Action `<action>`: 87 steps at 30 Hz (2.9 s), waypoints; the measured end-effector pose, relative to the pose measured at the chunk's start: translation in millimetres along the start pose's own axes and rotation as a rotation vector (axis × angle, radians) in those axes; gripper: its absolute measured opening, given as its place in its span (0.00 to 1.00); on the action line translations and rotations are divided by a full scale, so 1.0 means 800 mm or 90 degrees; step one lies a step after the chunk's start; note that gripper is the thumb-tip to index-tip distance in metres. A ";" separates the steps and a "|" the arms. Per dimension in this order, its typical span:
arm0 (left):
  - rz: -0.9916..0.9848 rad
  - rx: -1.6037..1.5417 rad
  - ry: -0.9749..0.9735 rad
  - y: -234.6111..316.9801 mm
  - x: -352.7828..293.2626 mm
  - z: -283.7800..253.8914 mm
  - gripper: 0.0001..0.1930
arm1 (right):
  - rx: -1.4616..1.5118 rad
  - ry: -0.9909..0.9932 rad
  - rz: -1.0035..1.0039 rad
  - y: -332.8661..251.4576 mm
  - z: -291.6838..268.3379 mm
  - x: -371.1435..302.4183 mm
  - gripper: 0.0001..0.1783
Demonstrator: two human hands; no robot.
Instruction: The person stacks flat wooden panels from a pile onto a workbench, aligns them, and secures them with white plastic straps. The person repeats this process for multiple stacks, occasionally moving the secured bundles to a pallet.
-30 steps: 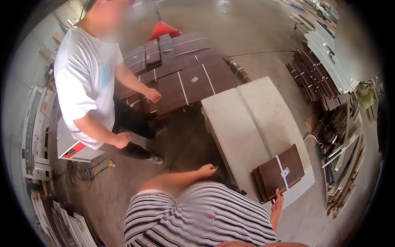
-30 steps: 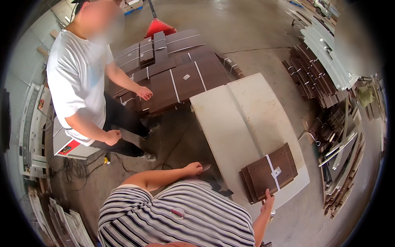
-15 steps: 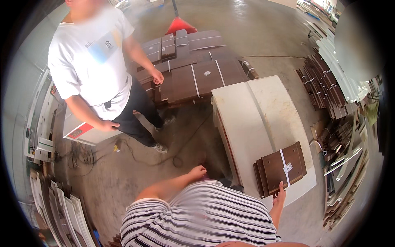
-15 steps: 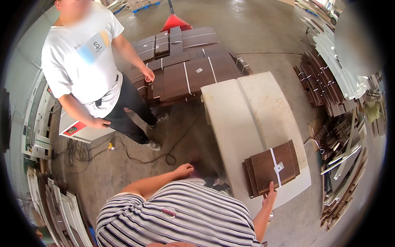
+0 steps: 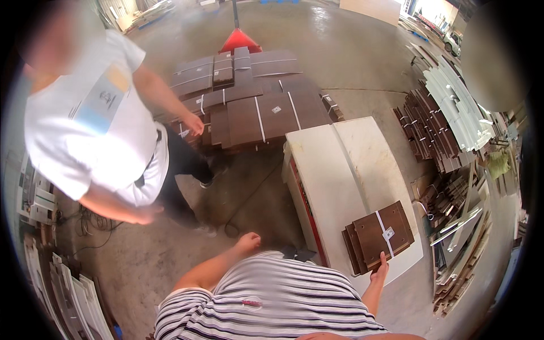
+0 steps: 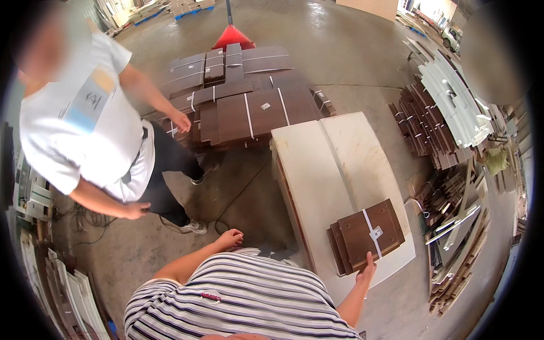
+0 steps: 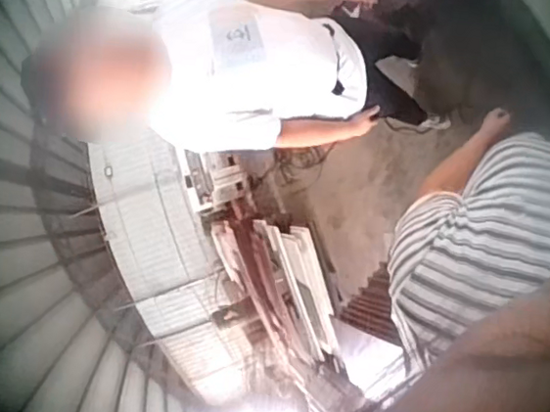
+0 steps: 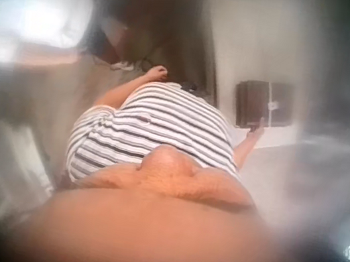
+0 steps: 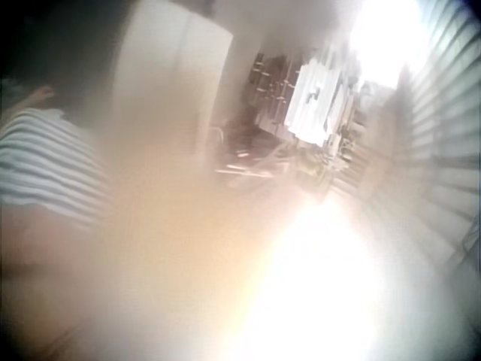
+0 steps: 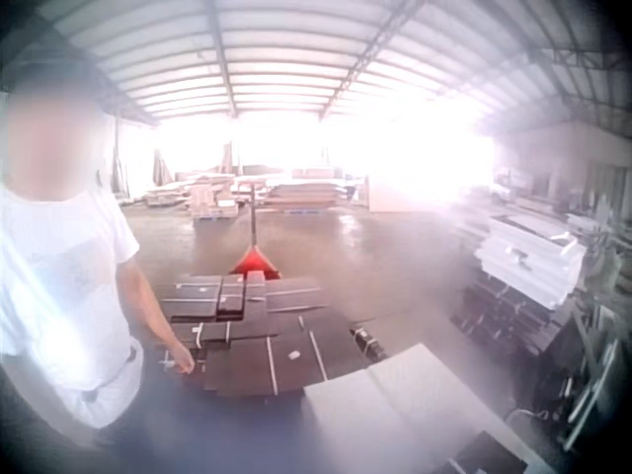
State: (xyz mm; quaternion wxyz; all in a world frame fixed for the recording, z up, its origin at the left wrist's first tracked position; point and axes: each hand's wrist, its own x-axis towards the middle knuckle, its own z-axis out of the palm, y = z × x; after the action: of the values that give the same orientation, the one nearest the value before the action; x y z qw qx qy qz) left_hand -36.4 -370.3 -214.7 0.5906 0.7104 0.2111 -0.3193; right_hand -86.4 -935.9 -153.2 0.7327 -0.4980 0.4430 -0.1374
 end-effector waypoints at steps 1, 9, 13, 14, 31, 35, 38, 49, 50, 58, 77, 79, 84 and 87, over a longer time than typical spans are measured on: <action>0.001 -0.009 0.005 0.000 -0.005 -0.012 0.13 | 0.016 0.011 -0.015 -0.012 0.014 -0.009 0.30; -0.071 -0.116 0.062 -0.007 -0.024 -0.065 0.12 | 0.146 -0.069 0.107 -0.060 0.067 -0.041 0.31; -0.047 -0.152 0.058 -0.019 -0.034 -0.075 0.11 | 0.106 -0.086 0.016 -0.054 0.086 -0.046 0.31; -0.041 -0.153 0.051 -0.024 -0.037 -0.078 0.11 | 0.082 -0.084 -0.007 -0.054 0.090 -0.046 0.31; 0.010 -0.363 -0.190 0.113 -0.081 -0.187 0.28 | -0.097 -0.391 0.213 0.017 0.439 -0.259 0.31; 0.089 -0.542 -0.306 0.173 -0.110 -0.208 0.31 | -0.165 -0.477 0.231 0.074 0.511 -0.206 0.23; 0.149 -0.576 -0.223 0.150 -0.071 -0.223 0.29 | -0.228 -0.541 0.226 0.067 0.594 -0.229 0.23; 0.212 -0.565 0.102 0.289 0.091 -0.322 0.19 | -0.200 -0.661 0.389 0.106 0.857 -0.101 0.19; 0.206 -0.594 0.114 0.317 0.121 -0.329 0.20 | -0.163 -0.647 0.409 0.106 0.888 -0.073 0.19; -0.016 -0.419 0.158 0.358 0.251 -0.350 0.21 | -0.139 -0.496 0.310 0.096 1.083 0.167 0.28; -0.343 -0.254 0.134 0.188 0.232 -0.297 0.16 | -0.241 -0.135 0.149 0.192 1.397 0.546 0.40; -0.311 -0.273 0.130 0.189 0.237 -0.287 0.17 | -0.436 -0.223 0.196 0.120 1.410 0.485 0.35; -0.336 -0.333 0.124 0.239 0.275 -0.296 0.18 | -0.768 -0.154 -0.002 0.093 1.385 0.532 0.22; -0.323 -0.305 0.114 0.239 0.279 -0.305 0.18 | -0.869 -0.134 -0.268 0.135 1.355 0.557 0.13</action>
State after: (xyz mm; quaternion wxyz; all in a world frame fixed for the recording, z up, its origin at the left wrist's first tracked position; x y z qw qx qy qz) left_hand 300.7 -190.9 -212.4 0.6214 0.5017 0.5009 -0.3334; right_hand 994.1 -512.7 -352.9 0.2555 -0.9300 0.2516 0.0806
